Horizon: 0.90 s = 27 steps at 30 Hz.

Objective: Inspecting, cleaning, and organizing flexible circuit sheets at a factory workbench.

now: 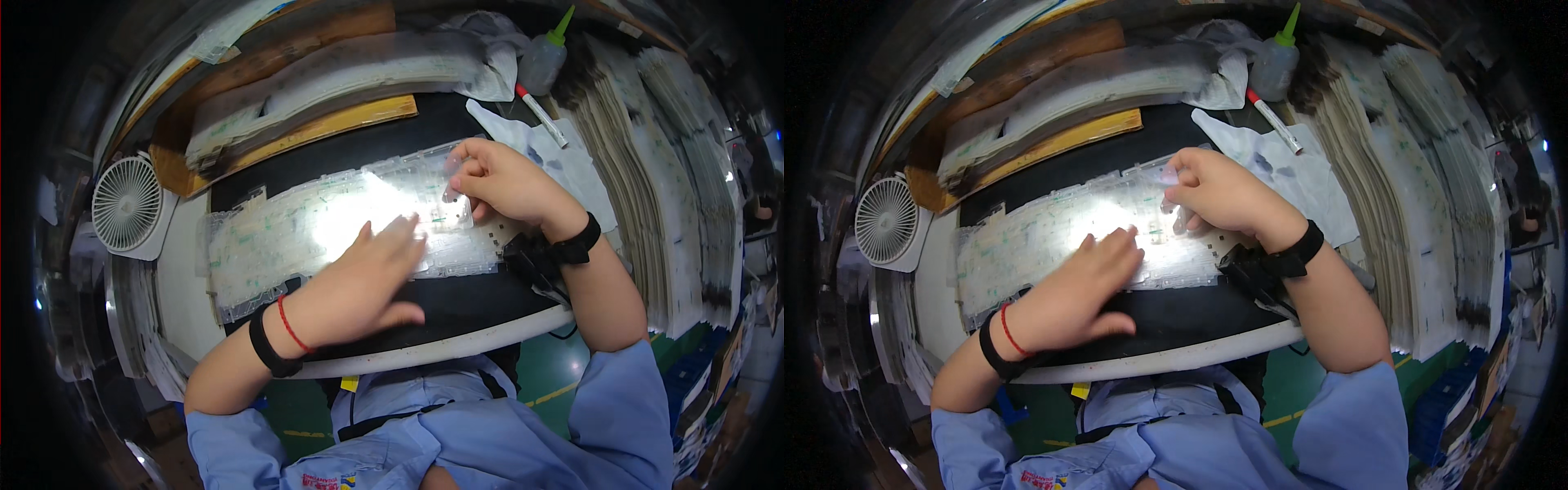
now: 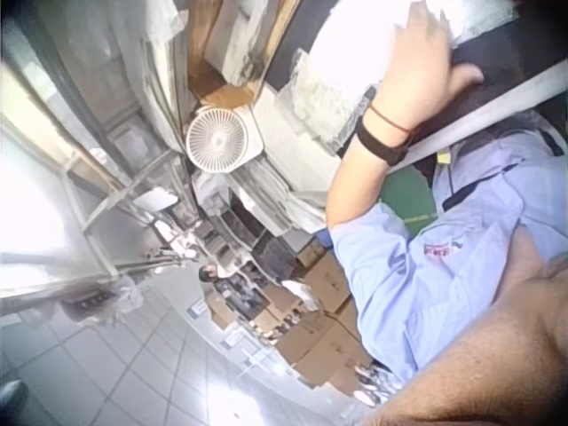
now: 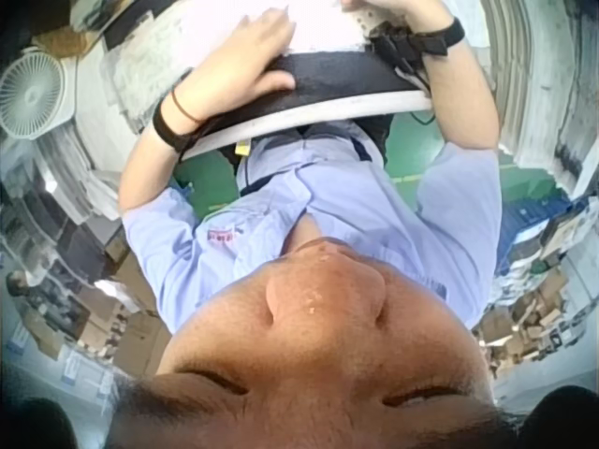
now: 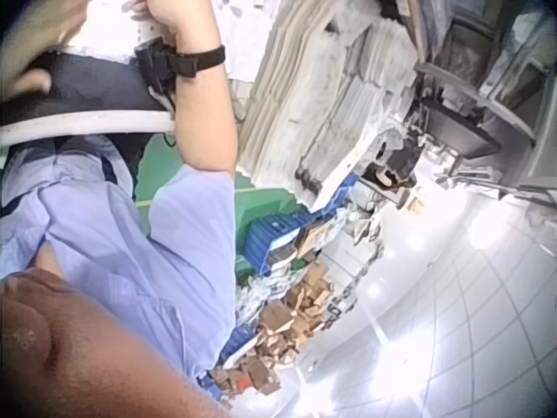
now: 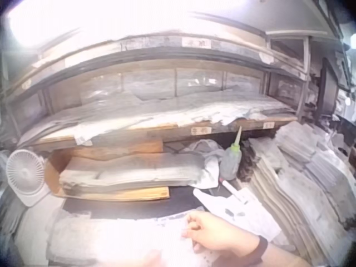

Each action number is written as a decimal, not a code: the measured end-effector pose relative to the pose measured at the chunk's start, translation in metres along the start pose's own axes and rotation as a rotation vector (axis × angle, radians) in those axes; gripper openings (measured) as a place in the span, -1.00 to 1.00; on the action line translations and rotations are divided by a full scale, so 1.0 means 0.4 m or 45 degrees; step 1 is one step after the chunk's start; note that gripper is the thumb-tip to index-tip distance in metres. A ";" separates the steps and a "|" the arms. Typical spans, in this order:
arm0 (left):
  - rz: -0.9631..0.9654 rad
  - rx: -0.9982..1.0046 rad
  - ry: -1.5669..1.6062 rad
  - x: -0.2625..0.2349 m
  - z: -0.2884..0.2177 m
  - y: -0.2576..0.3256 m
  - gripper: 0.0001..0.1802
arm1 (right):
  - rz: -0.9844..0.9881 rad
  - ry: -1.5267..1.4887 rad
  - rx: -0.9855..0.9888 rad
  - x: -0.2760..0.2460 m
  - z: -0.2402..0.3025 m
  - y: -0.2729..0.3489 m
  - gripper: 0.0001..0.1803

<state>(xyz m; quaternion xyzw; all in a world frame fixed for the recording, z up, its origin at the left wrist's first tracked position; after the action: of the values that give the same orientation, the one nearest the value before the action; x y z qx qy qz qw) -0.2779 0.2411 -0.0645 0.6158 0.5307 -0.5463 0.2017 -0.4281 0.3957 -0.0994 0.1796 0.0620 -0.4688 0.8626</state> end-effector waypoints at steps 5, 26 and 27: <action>0.571 0.404 0.870 0.013 -0.091 0.061 -0.36 | 0.034 -0.028 -0.002 0.005 0.014 0.007 -0.73; 0.505 0.146 1.120 0.003 -0.065 0.017 -0.58 | 0.034 0.004 -0.042 0.002 0.003 -0.001 -0.80; 0.257 -0.064 0.879 -0.005 -0.036 0.001 -0.56 | 0.035 0.005 -0.041 0.004 -0.001 -0.002 -0.80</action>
<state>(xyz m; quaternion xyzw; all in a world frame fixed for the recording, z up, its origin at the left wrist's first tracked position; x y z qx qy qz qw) -0.2705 0.2521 -0.0584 0.8081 0.5175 -0.2702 0.0787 -0.4281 0.3942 -0.1003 0.1676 0.0688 -0.4554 0.8716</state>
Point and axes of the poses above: each hand's wrist, its own y-axis away from the middle knuckle, its own x-axis out of the palm, z = x × y, the point moved 4 cm from there along -y, towards the middle knuckle, and after that the axes turned 15 degrees about -z, right-handed, at the moved point
